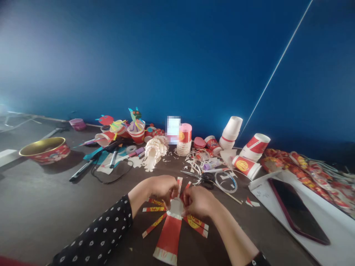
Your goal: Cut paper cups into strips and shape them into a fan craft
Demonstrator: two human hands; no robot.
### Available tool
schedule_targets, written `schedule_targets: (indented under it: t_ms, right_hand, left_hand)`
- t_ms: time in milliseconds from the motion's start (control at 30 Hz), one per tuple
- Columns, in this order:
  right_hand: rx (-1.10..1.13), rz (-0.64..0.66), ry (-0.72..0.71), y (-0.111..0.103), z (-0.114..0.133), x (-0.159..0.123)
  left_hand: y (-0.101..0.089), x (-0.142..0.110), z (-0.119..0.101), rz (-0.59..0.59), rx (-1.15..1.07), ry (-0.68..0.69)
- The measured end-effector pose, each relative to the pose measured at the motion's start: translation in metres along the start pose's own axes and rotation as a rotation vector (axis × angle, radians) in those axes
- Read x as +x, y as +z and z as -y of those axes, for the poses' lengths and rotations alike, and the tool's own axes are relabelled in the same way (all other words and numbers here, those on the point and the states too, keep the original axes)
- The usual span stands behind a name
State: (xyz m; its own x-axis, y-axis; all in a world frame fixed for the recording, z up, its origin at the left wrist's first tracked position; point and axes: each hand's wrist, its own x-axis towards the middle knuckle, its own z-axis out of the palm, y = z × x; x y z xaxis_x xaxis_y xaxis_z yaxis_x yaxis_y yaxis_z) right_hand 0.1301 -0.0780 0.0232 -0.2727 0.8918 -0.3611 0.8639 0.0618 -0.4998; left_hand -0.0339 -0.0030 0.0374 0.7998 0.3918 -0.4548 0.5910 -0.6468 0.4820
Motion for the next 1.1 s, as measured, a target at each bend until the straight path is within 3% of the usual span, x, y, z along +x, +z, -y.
schedule_targets:
  t_ms: [233, 433, 600, 733, 900, 1100]
  right_hand:
    - [0.058, 0.061, 0.124, 0.000, 0.001, 0.009]
    - [0.199, 0.104, 0.076, 0.000, -0.007, 0.009]
    - [0.386, 0.175, -0.009, -0.003, -0.017, 0.005]
    - [0.440, 0.176, -0.018, -0.002, -0.020, 0.007]
    - [0.410, 0.164, 0.033, 0.000, -0.018, 0.012]
    - [0.371, 0.162, 0.145, -0.001, -0.008, 0.014]
  left_hand:
    - [-0.002, 0.001, -0.007, -0.036, 0.011, -0.038]
    - [-0.004, 0.001, 0.002, -0.004, -0.030, -0.037]
    - [-0.002, -0.001, 0.014, 0.101, -0.321, -0.016]
    - [-0.001, -0.001, 0.019, 0.118, -0.476, -0.013]
    - [0.000, 0.004, 0.017, 0.120, -0.471, -0.062]
    - [-0.001, 0.007, 0.009, 0.043, -0.329, -0.162]
